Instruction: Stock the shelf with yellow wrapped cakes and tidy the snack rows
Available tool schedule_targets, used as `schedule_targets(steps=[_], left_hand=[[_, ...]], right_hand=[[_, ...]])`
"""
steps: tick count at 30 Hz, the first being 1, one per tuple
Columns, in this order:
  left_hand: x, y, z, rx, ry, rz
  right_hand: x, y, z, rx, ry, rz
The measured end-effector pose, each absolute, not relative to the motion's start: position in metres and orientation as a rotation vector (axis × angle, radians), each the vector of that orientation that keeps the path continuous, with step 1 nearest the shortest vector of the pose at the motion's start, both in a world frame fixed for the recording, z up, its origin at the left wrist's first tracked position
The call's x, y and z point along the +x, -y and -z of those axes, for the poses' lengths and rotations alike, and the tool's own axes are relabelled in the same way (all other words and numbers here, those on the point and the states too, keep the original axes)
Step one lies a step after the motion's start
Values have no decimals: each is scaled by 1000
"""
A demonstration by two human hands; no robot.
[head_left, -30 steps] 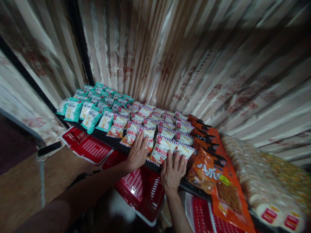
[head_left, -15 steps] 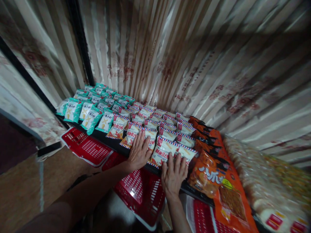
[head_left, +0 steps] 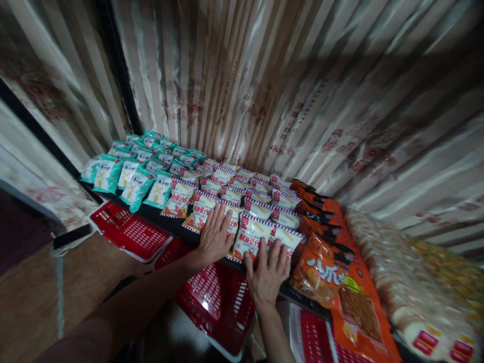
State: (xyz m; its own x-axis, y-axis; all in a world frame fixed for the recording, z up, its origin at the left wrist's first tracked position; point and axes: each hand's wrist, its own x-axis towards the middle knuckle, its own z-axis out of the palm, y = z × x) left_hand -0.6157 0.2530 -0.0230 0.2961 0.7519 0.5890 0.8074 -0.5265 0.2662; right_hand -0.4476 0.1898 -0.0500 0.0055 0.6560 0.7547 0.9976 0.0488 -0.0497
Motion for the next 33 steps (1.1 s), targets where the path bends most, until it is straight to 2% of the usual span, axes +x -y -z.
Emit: schedule_targets(steps=[16,24,33], left_hand=[[-614,-243,26,-2368,1361,1093],[-600,-223,29,-2538,1115,1088],[-597,-220,30,-2629,1097,1022]], right_hand=[[-451,-189,47,-1697,1699,689],[-451,-188,45,-1718,1714,691],[-450,-187,46,-1736,1720,659]])
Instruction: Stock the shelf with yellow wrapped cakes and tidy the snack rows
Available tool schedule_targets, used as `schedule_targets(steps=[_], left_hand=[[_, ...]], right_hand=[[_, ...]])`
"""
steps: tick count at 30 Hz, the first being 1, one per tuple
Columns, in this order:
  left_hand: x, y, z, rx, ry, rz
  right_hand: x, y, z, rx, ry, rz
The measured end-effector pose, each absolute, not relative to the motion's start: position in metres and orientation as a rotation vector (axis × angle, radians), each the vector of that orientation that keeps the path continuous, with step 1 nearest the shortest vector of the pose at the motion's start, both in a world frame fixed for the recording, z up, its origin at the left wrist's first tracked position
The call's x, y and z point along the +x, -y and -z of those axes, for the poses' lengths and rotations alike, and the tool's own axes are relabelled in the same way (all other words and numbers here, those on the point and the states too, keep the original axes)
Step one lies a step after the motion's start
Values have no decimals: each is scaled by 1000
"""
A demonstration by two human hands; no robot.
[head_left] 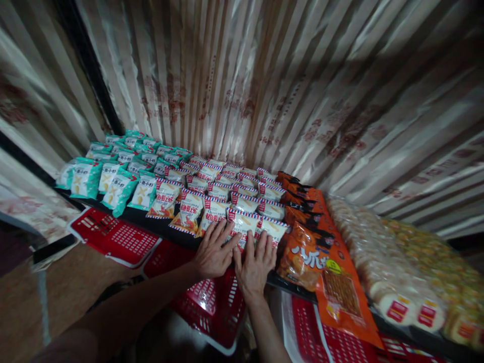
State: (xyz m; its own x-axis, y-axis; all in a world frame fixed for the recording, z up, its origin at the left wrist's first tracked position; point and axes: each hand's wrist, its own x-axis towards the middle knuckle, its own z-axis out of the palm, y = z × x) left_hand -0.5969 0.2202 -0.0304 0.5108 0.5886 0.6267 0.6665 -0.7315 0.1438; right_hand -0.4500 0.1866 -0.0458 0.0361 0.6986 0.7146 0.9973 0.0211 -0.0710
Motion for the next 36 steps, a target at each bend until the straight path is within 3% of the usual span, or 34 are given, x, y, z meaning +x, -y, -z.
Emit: schedule_targets(steps=[36], left_hand=[[-593,-222,31,-2618,1026,967]], right_hand=[[-436,-183,42,-1821,1637,539]])
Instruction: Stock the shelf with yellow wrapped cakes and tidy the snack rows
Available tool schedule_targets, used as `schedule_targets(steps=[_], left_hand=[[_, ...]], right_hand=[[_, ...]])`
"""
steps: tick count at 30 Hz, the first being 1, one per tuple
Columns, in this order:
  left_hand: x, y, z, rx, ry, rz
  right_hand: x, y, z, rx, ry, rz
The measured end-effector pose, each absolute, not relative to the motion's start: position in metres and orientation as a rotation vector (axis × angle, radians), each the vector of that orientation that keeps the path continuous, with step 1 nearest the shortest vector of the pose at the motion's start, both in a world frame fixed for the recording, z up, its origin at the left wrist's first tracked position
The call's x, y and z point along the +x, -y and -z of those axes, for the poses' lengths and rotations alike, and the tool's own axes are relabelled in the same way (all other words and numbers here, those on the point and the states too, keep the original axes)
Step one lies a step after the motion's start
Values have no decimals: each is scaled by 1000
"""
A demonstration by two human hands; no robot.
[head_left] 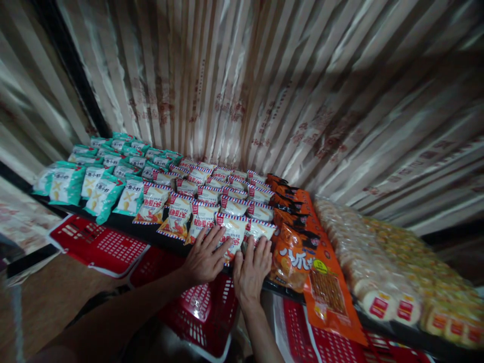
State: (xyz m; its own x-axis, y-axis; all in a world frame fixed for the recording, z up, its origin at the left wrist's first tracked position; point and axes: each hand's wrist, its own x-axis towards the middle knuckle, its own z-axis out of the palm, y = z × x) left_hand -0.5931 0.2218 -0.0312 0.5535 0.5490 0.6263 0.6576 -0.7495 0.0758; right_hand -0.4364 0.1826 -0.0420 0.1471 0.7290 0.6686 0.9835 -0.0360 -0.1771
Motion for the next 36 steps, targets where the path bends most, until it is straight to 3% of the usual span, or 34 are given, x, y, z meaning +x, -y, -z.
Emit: schedule_targets(steps=[36], left_hand=[[-603,-222,30,-2564,1166,1022]], right_hand=[[-443,-181,39,-1691,1773,640]])
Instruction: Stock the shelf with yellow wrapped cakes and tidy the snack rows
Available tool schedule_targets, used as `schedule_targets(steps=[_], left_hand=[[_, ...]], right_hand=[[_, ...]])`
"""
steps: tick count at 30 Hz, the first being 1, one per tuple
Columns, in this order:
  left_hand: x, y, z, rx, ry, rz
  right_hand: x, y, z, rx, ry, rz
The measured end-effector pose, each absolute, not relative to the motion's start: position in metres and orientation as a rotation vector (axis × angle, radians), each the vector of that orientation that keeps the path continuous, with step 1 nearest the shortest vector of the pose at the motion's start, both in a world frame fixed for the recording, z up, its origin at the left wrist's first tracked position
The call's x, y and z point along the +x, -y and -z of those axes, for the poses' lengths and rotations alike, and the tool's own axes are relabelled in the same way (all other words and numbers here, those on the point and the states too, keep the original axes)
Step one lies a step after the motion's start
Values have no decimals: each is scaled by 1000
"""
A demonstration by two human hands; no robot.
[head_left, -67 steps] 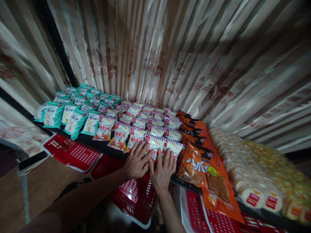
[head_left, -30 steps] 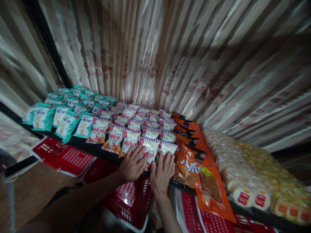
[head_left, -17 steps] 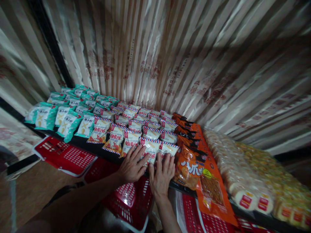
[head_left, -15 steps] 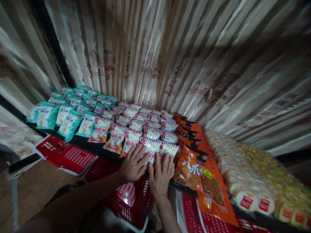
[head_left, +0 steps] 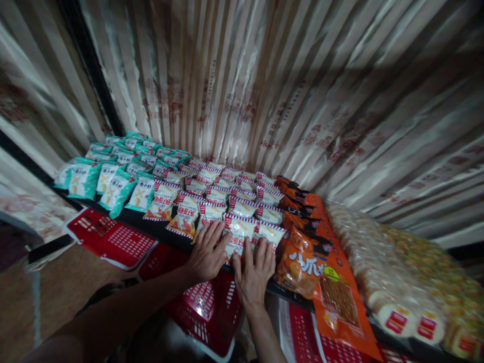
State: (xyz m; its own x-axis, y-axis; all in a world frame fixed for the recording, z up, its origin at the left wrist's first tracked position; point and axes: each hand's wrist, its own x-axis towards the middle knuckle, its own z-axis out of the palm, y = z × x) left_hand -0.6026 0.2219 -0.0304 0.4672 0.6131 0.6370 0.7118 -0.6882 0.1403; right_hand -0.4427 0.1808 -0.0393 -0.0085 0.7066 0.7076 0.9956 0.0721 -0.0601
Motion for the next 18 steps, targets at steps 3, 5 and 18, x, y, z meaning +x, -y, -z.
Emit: schedule_targets(steps=[3,5,18], left_hand=[[-606,-228,28,-2473,1265,1092],[-607,-231,26,-2412,1321,1143],[-609,-240,30,-2379,1452,1187]], right_hand=[[-443,-181,40,-1694,1762,645],[-443,-182,41,-1694,1759,644],[-443,-183,42,-1698,1757,635]])
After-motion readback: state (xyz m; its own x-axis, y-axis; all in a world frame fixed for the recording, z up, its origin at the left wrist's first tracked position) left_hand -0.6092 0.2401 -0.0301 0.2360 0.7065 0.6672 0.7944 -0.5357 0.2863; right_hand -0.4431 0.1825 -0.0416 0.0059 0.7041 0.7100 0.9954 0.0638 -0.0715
